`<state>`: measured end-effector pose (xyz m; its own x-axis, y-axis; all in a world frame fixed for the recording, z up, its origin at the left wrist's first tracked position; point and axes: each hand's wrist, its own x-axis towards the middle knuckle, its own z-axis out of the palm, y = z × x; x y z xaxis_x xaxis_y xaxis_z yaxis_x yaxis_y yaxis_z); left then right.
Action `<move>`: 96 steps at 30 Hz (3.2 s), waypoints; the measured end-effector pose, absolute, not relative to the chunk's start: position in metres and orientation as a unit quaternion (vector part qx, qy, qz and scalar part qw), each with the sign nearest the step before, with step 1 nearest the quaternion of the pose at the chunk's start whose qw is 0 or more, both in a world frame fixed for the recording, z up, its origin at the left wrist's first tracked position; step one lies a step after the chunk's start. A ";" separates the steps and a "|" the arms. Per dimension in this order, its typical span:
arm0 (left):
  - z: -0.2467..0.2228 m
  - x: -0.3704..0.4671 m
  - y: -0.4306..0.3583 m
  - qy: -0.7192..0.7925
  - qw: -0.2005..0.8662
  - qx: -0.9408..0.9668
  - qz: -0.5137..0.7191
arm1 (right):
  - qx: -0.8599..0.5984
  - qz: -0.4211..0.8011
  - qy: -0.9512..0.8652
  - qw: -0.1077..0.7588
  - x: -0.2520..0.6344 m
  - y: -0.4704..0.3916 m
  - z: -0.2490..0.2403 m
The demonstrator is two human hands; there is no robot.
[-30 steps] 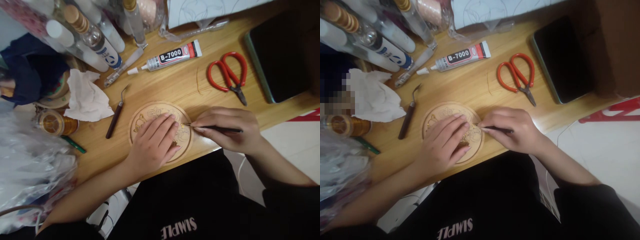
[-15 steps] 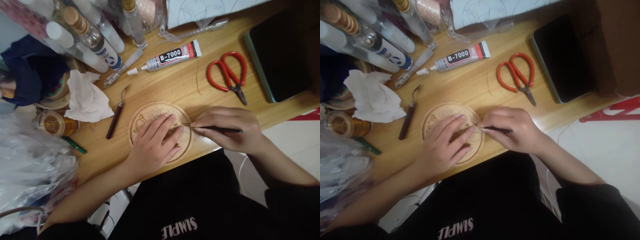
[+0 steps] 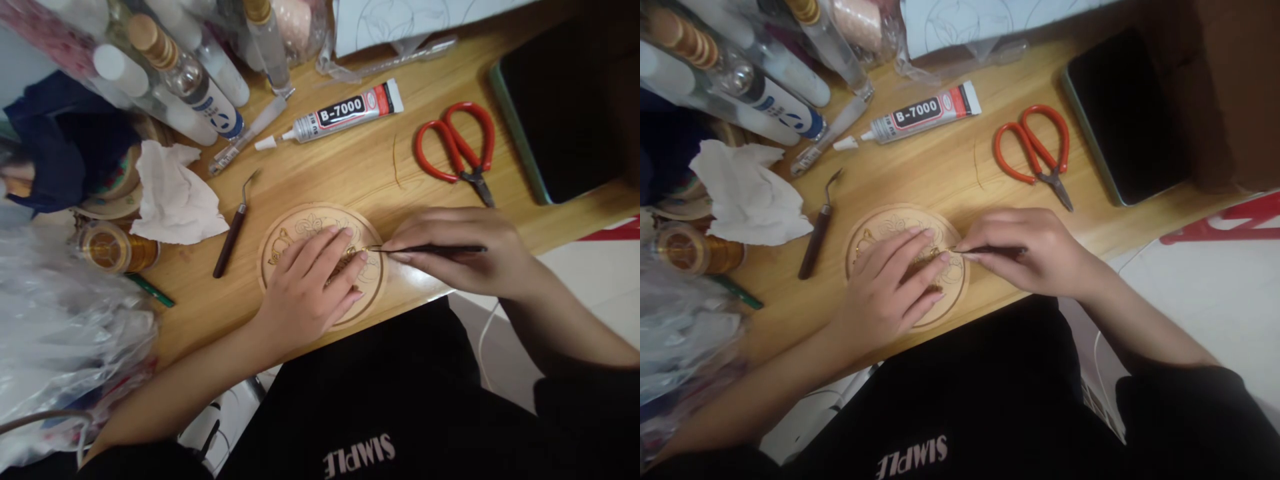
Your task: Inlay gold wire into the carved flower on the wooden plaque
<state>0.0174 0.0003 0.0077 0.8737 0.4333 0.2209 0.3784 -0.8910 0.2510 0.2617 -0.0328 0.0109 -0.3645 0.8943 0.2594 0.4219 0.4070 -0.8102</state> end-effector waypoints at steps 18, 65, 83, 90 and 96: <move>0.010 0.019 0.001 0.208 0.089 0.965 0.131 | -0.337 0.337 -0.829 0.291 0.278 0.002 0.019; 0.006 0.017 0.002 0.213 0.103 0.959 0.155 | -0.372 0.316 -0.815 0.312 0.272 -0.014 0.015; 0.006 0.016 0.001 0.215 0.108 0.960 0.143 | -0.358 0.285 -0.833 0.309 0.271 -0.014 0.016; 0.008 0.017 0.001 0.214 0.095 0.964 0.129 | -0.355 0.282 -0.834 0.314 0.271 -0.012 0.016; 0.009 0.018 0.001 0.212 0.086 0.965 0.125 | -0.416 0.262 -0.812 0.316 0.265 -0.023 0.023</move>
<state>0.0179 0.0009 0.0089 0.8785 0.4314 0.2053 0.3884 -0.8952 0.2187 0.2646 -0.0230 0.0232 -0.4546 0.8405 0.2947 0.5103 0.5170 -0.6872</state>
